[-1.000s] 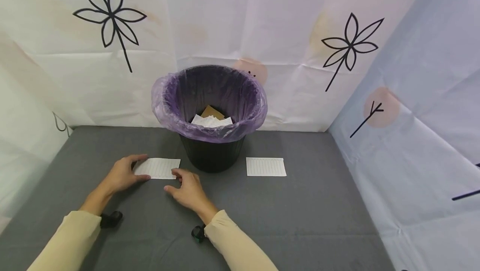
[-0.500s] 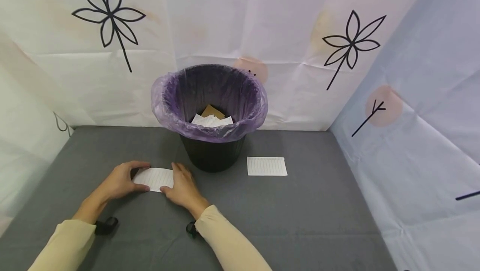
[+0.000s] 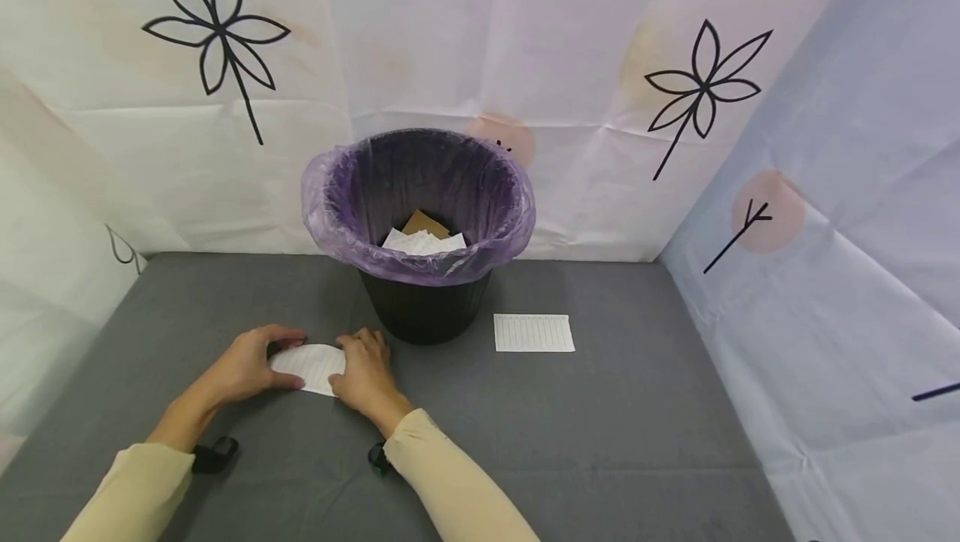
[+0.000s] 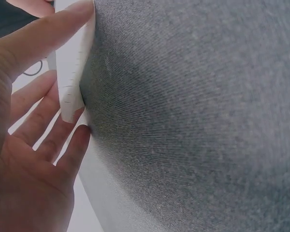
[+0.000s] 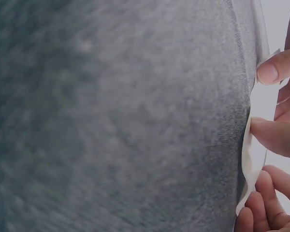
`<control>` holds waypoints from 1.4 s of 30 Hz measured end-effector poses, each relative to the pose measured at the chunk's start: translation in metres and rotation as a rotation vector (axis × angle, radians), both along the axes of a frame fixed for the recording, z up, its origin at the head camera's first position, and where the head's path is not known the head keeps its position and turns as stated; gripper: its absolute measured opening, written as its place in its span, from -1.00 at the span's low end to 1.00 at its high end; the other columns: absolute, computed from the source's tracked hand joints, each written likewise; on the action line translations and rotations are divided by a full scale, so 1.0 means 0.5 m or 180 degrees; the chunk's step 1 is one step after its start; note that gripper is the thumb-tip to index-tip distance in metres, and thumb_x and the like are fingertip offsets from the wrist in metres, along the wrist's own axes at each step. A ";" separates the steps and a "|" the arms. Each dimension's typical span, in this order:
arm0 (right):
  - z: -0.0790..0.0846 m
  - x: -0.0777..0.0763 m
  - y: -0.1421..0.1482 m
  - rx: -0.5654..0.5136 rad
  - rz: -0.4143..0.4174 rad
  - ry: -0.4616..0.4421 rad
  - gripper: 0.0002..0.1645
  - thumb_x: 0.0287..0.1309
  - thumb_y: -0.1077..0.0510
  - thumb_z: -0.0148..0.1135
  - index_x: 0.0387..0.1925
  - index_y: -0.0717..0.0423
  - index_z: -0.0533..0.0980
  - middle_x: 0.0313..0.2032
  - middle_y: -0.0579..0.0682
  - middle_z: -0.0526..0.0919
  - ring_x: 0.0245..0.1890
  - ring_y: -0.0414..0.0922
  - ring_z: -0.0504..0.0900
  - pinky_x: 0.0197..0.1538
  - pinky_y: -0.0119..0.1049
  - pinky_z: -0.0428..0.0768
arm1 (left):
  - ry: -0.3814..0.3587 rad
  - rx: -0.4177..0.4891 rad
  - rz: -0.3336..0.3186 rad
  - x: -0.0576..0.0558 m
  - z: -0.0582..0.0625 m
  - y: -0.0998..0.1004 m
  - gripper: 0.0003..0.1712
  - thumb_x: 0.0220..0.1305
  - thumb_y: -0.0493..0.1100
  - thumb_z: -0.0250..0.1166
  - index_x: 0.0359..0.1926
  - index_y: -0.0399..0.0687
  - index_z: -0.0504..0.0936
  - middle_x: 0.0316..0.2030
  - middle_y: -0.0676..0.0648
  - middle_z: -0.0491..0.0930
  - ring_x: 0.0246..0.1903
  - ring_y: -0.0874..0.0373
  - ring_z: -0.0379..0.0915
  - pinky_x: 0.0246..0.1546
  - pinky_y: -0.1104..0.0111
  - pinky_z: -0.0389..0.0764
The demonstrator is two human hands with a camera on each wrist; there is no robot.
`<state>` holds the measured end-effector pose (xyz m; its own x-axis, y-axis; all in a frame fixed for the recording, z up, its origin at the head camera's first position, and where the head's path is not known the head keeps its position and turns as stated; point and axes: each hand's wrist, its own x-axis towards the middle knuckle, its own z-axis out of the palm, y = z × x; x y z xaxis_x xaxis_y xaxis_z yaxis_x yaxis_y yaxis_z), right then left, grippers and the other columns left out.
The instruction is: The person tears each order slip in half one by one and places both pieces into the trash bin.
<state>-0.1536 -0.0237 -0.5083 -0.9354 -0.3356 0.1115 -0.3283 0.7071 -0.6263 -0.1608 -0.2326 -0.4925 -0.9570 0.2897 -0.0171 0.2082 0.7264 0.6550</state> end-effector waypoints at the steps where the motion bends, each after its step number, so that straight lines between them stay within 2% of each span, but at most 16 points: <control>1: 0.001 0.000 0.000 0.0011 -0.0006 0.0009 -0.42 -0.09 0.21 0.60 0.06 0.13 0.66 -0.16 -0.05 0.58 -0.05 -0.10 0.47 0.13 -0.20 0.43 | 0.0001 0.0000 -0.0012 0.000 0.000 0.001 -0.19 -0.23 -0.25 0.73 0.10 -0.45 0.61 -0.04 -0.29 0.64 0.00 -0.24 0.56 0.03 -0.11 0.54; 8: 0.005 0.002 -0.001 0.0051 0.0068 -0.0008 -0.58 -0.04 0.25 0.55 -0.06 0.06 0.68 -0.26 -0.13 0.49 -0.16 -0.19 0.44 0.01 -0.30 0.44 | 0.0122 -0.0013 -0.0064 0.002 0.002 0.008 -0.28 -0.12 -0.22 0.69 0.08 -0.44 0.63 -0.12 -0.23 0.65 -0.09 -0.17 0.59 -0.07 -0.05 0.58; 12: 0.004 0.006 0.002 -0.0160 0.0026 -0.0088 -0.66 0.03 0.33 0.46 -0.10 0.10 0.67 -0.27 -0.10 0.50 -0.23 -0.21 0.47 -0.05 -0.39 0.47 | 0.0149 -0.0018 -0.0055 0.004 0.004 0.012 -0.35 -0.08 -0.26 0.67 0.05 -0.44 0.65 -0.13 -0.22 0.64 -0.10 -0.17 0.58 -0.06 -0.07 0.56; 18: 0.002 0.007 0.008 -0.0553 -0.0012 0.0142 -0.78 0.03 0.46 0.34 -0.28 0.16 0.68 -0.45 -0.10 0.55 -0.42 -0.29 0.48 -0.26 -0.52 0.45 | 0.0155 -0.0001 -0.0037 0.006 0.006 0.017 -0.39 -0.06 -0.33 0.64 0.05 -0.43 0.65 -0.10 -0.24 0.64 -0.05 -0.21 0.57 0.00 -0.12 0.54; 20: 0.007 0.008 0.011 -0.0634 -0.0008 0.0128 -0.79 0.07 0.46 0.33 -0.31 0.15 0.69 -0.46 -0.13 0.54 -0.44 -0.33 0.46 -0.28 -0.55 0.45 | 0.0149 0.0027 -0.0044 0.006 0.008 0.019 -0.40 -0.03 -0.33 0.62 0.07 -0.43 0.64 -0.07 -0.25 0.63 -0.02 -0.24 0.58 0.02 -0.12 0.54; 23: 0.019 0.011 0.018 -0.0731 -0.0004 0.0025 -0.81 0.15 0.44 0.32 -0.31 0.13 0.71 -0.45 -0.14 0.54 -0.39 -0.31 0.51 -0.22 -0.51 0.49 | 0.0145 0.0108 -0.0073 0.007 0.014 0.021 -0.45 0.05 -0.31 0.58 0.07 -0.41 0.65 -0.05 -0.23 0.66 0.00 -0.23 0.59 0.02 -0.13 0.55; 26: 0.033 0.017 0.029 -0.0855 -0.0003 -0.0101 -0.83 0.21 0.40 0.32 -0.29 0.12 0.73 -0.42 -0.15 0.56 -0.28 -0.23 0.60 -0.09 -0.41 0.54 | 0.0172 0.0193 -0.0149 0.009 0.022 0.024 -0.59 0.13 -0.28 0.54 0.00 -0.33 0.71 -0.11 -0.16 0.71 -0.07 -0.16 0.63 -0.05 -0.07 0.60; 29: 0.049 0.025 0.045 -0.1028 0.0017 -0.0181 -0.85 0.27 0.36 0.31 -0.26 0.11 0.73 -0.38 -0.14 0.59 -0.21 -0.19 0.62 0.00 -0.33 0.56 | 0.0181 0.0296 -0.0255 0.011 0.031 0.028 -0.76 0.19 -0.25 0.50 -0.11 -0.21 0.79 -0.21 -0.08 0.75 -0.19 -0.04 0.66 -0.20 0.11 0.66; 33: 0.066 0.036 0.072 -0.1234 0.0073 -0.0150 -0.86 0.28 0.34 0.32 -0.25 0.10 0.73 -0.33 -0.11 0.64 -0.20 -0.20 0.63 0.00 -0.34 0.59 | 0.0162 0.0496 -0.0342 0.018 0.041 0.038 -0.88 0.24 -0.24 0.47 -0.19 -0.11 0.82 -0.28 0.01 0.75 -0.29 0.08 0.65 -0.34 0.32 0.63; 37: 0.081 0.045 0.101 -0.1390 0.0082 -0.0098 -0.88 0.26 0.34 0.34 -0.26 0.11 0.74 -0.31 -0.07 0.67 -0.19 -0.17 0.65 -0.03 -0.32 0.60 | 0.0141 0.0760 -0.0400 0.031 0.053 0.060 -0.90 0.28 -0.22 0.44 -0.20 -0.11 0.83 -0.30 0.04 0.75 -0.32 0.08 0.65 -0.35 0.34 0.63; 42: 0.095 0.055 0.137 -0.1560 0.0138 -0.0113 -0.90 0.27 0.32 0.35 -0.24 0.13 0.73 -0.29 -0.05 0.70 -0.16 -0.07 0.70 0.03 -0.19 0.64 | 0.0165 0.1009 -0.0375 0.050 0.068 0.096 -0.90 0.31 -0.18 0.43 -0.20 -0.06 0.83 -0.29 0.09 0.75 -0.29 0.12 0.65 -0.29 0.31 0.63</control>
